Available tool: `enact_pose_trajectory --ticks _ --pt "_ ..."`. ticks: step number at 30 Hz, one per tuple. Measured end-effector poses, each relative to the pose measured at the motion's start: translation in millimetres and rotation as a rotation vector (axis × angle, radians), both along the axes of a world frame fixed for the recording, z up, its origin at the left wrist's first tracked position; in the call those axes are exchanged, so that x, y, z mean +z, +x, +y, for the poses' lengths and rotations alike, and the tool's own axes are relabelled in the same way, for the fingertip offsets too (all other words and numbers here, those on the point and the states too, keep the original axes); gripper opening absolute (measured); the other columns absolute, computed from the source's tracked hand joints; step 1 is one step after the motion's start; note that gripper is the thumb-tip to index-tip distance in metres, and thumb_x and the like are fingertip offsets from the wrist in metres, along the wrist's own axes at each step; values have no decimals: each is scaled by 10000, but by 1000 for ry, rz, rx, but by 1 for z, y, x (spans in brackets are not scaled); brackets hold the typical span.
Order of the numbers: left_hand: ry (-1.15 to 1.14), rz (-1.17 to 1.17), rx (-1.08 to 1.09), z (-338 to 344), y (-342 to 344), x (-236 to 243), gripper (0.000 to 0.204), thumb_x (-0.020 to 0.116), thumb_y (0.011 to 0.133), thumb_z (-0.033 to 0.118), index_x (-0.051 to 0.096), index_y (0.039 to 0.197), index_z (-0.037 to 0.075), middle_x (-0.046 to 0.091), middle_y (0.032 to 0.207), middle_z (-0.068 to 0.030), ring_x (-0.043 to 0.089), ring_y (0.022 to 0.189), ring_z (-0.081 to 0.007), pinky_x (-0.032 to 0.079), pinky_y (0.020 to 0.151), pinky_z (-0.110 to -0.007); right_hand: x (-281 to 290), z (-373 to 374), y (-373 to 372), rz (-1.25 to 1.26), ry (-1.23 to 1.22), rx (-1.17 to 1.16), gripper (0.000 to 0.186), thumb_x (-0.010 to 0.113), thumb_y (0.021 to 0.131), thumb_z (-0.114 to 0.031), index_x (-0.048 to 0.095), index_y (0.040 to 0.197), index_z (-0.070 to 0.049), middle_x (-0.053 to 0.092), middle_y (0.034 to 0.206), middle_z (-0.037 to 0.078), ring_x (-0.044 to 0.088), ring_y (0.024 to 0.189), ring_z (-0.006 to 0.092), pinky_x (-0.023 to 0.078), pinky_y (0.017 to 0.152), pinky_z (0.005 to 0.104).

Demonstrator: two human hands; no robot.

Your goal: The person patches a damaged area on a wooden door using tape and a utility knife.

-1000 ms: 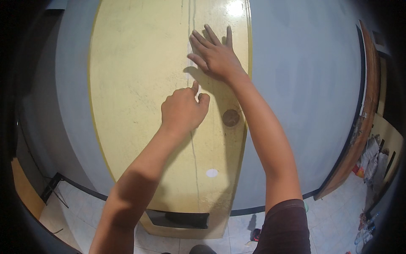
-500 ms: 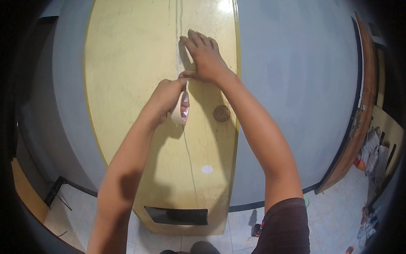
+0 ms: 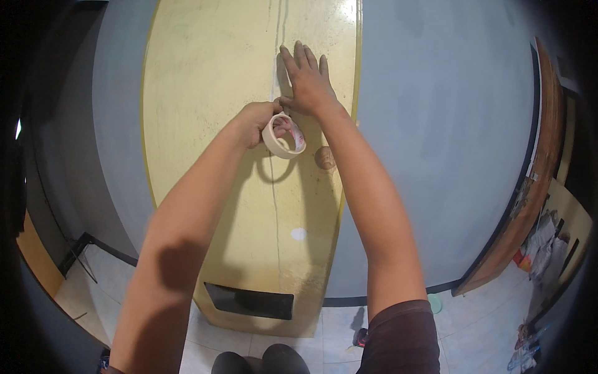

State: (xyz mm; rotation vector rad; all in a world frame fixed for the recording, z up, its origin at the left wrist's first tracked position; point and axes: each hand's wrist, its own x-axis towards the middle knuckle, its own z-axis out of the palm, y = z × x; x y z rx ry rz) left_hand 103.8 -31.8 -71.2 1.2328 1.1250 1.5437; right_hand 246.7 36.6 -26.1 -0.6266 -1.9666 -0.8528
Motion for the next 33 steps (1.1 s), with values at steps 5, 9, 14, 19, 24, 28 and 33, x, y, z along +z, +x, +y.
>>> enact_pose_trajectory --ticks 5,9,14,19,24,28,33 --pt "174 -271 24 4 24 -17 291 524 1129 200 697 1099 -31 731 833 -105 703 609 -140 615 514 -247 -4 -5 -3 11 -9 -59 1206 914 806 -373 157 1731 -211 154 1778 227 153 1651 410 150 1297 695" --pt "147 -305 71 8 29 -26 284 557 1121 213 707 1079 -24 707 799 -103 669 610 -140 584 502 -276 -7 -14 0 10 -48 -75 1174 891 836 -389 154 1731 -205 129 1784 228 133 1655 410 130 1290 716" --pt "130 -192 149 -3 67 -122 338 604 1095 240 724 923 -24 683 758 -79 630 595 -171 524 546 -330 -6 -16 -11 20 -48 -63 1139 856 871 -459 158 1732 -194 154 1789 192 135 1659 375 106 1299 705" --pt "122 310 -139 -116 75 -236 361 610 1105 269 764 941 -14 694 729 -45 625 615 -99 503 553 -299 -27 14 14 51 20 53 1128 824 883 -536 164 1729 -187 186 1786 171 144 1661 342 98 1316 676" --pt "-192 567 114 -233 -21 -379 371 730 1030 323 789 947 -34 701 733 -13 610 706 -88 516 663 -311 -41 -7 23 55 37 75 1169 845 846 -569 189 1722 -159 184 1783 183 149 1656 359 112 1313 677" --pt "-235 488 549 -344 -146 -556 234 783 943 146 773 939 -88 743 752 -104 706 684 -136 569 578 -321 -84 -32 34 196 43 300 1144 900 827 -475 260 1685 -74 295 1736 216 265 1608 417 197 1301 629" --pt "-448 1003 780 -509 -200 -747 291 723 960 239 727 1031 -43 747 903 -247 694 787 -379 564 713 -509 -354 -74 105 461 -207 333 729 796 920 -176 457 1536 17 557 1523 252 535 1417 421 426 1173 509"
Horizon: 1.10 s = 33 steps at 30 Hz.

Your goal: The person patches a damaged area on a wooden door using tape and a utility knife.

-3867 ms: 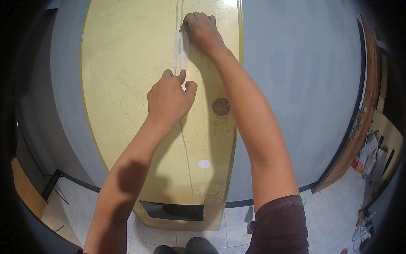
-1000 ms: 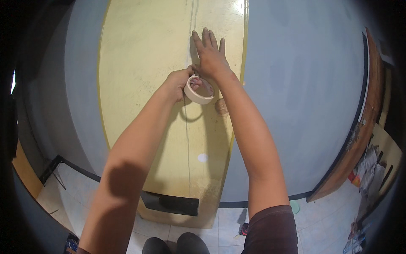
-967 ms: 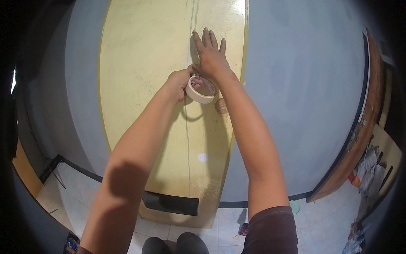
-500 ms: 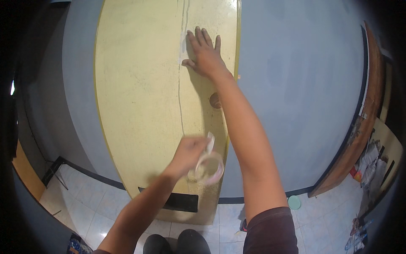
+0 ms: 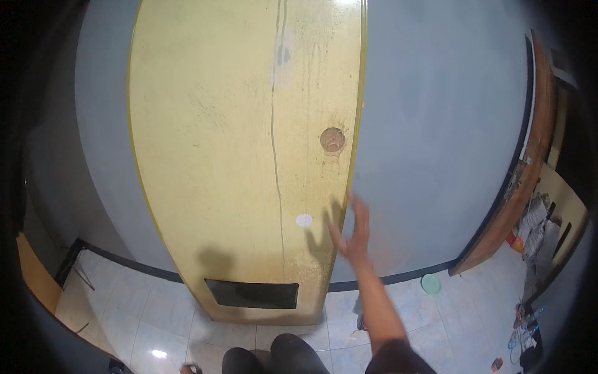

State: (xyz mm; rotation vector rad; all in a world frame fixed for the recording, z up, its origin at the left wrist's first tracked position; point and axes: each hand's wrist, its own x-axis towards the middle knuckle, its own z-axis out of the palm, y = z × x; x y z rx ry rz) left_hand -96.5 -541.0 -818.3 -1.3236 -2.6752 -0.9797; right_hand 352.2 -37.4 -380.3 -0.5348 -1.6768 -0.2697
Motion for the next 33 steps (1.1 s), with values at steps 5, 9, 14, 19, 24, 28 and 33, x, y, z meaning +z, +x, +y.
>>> enact_pose_trajectory --ticks 5,9,14,19,24,28,33 --pt "-585 -255 93 -32 28 -92 411 746 913 292 715 1080 -82 744 958 -264 715 872 -417 574 795 -513 -327 -182 100 -257 -870 -224 735 777 971 -329 456 1536 14 542 1492 286 486 1431 483 393 1194 570" --pt "-385 -95 76 -49 43 -155 527 841 838 286 704 1131 -130 748 990 -280 730 901 -445 586 831 -504 -375 -345 128 -918 -1211 -181 838 704 987 -556 421 1610 -73 533 1544 222 527 1398 440 406 1171 544" --pt "-440 -254 148 -32 2 -170 814 940 722 249 572 1355 -106 703 1242 -333 679 1153 -514 544 1011 -555 -438 -389 143 -253 -1365 -284 829 773 982 -299 329 1621 -13 513 1494 300 641 1214 456 566 986 469" --pt "-604 -107 22 -4 -32 -192 1073 956 724 225 354 1551 -101 684 1247 -322 675 1153 -517 562 984 -572 -454 -377 178 -552 -1767 -409 946 771 948 -379 217 1640 -50 605 1350 336 630 1214 522 526 1023 580" --pt "-724 -318 384 -10 -24 -200 873 887 840 267 383 1493 -20 566 1292 -348 640 1174 -534 567 995 -630 -493 -418 233 -649 -2012 -458 776 849 854 -452 536 1414 -15 712 1244 277 690 1173 467 566 969 549" --pt "-809 -311 436 -16 -2 -174 932 851 851 460 402 1517 -13 502 1386 -326 625 1218 -525 578 977 -602 -533 -477 274 -695 -2215 -683 612 831 868 -432 654 1303 -39 715 1274 230 684 1222 405 570 985 537" --pt "-807 -80 109 -53 -12 -137 922 842 859 513 496 1517 -33 540 1444 -310 551 1336 -488 521 1054 -584 -581 -506 250 -196 -2034 -909 480 820 906 -328 688 1286 -67 719 1263 187 671 1219 400 554 1003 520"
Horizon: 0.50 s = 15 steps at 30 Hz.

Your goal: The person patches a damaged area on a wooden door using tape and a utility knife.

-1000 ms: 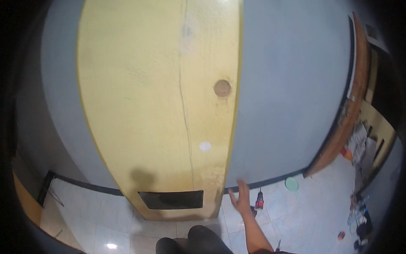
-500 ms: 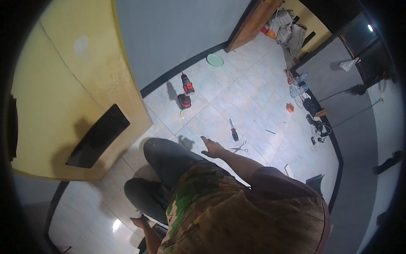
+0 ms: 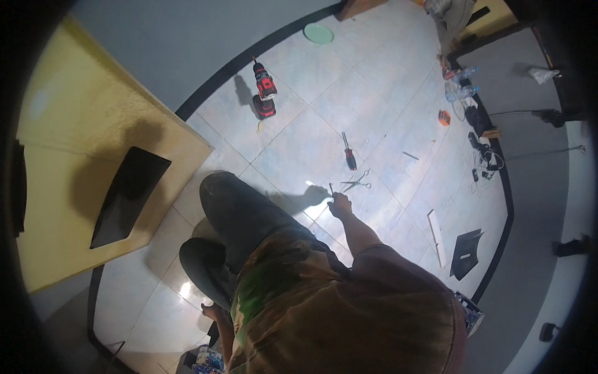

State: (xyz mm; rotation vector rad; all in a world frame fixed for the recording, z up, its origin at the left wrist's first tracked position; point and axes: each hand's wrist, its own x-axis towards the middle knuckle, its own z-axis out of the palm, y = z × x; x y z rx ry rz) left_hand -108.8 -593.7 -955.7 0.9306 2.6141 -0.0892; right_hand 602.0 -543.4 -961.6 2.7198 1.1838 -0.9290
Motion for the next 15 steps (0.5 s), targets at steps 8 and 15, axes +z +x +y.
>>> enact_pose_trajectory --ticks 8,15 --pt "-12 -89 -154 -6 -8 81 698 895 841 406 683 1317 -59 646 1348 -300 571 1307 -470 475 1119 -542 -65 70 -30 -65 319 -137 445 842 864 -205 712 1270 -77 711 1263 156 641 1209 388 509 1056 505" --pt "121 -82 -142 38 7 131 646 911 846 347 694 1323 -29 652 1364 -265 582 1317 -433 464 1145 -507 -97 78 -34 -187 208 -73 243 662 921 -123 701 1157 -80 717 1210 166 655 1167 406 472 1068 539"
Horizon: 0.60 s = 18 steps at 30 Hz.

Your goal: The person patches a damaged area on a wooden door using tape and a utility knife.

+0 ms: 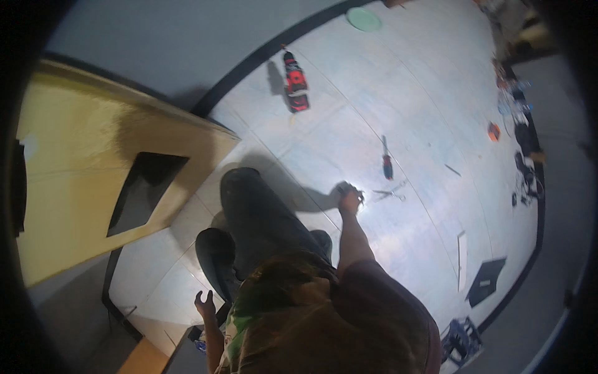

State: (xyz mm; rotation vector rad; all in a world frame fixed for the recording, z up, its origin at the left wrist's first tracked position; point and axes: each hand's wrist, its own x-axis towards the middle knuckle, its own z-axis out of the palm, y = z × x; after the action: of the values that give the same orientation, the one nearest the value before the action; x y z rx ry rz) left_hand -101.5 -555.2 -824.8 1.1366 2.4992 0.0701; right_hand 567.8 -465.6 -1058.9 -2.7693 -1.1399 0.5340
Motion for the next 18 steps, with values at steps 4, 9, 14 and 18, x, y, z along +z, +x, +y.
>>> enact_pose_trajectory --ticks 4,9,14,18 --pt "92 -23 -189 45 12 -9 631 955 808 230 669 1318 -6 588 1417 -268 613 1278 -405 597 990 -463 -12 -12 15 24 -133 -86 439 694 969 -591 751 1056 -164 744 1172 83 620 1234 360 362 1035 664" --pt "254 -169 -182 79 34 -3 658 952 802 152 638 1366 22 523 1463 -275 632 1262 -390 675 844 -399 -13 4 16 14 -117 -91 451 753 930 -588 794 1020 -149 759 1142 87 642 1197 377 423 970 671" --pt "271 -239 -89 86 50 -8 650 926 830 231 643 1365 -6 524 1475 -273 641 1266 -370 648 888 -403 -32 -18 18 116 193 -16 432 685 980 -491 758 922 -69 759 916 197 717 834 426 519 732 603" --pt "348 -185 37 53 19 -14 670 934 829 367 686 1324 -10 593 1399 -262 615 1319 -388 639 924 -414 -109 -37 -11 -205 17 10 308 652 999 -411 732 952 -117 726 846 119 693 738 290 515 585 501"
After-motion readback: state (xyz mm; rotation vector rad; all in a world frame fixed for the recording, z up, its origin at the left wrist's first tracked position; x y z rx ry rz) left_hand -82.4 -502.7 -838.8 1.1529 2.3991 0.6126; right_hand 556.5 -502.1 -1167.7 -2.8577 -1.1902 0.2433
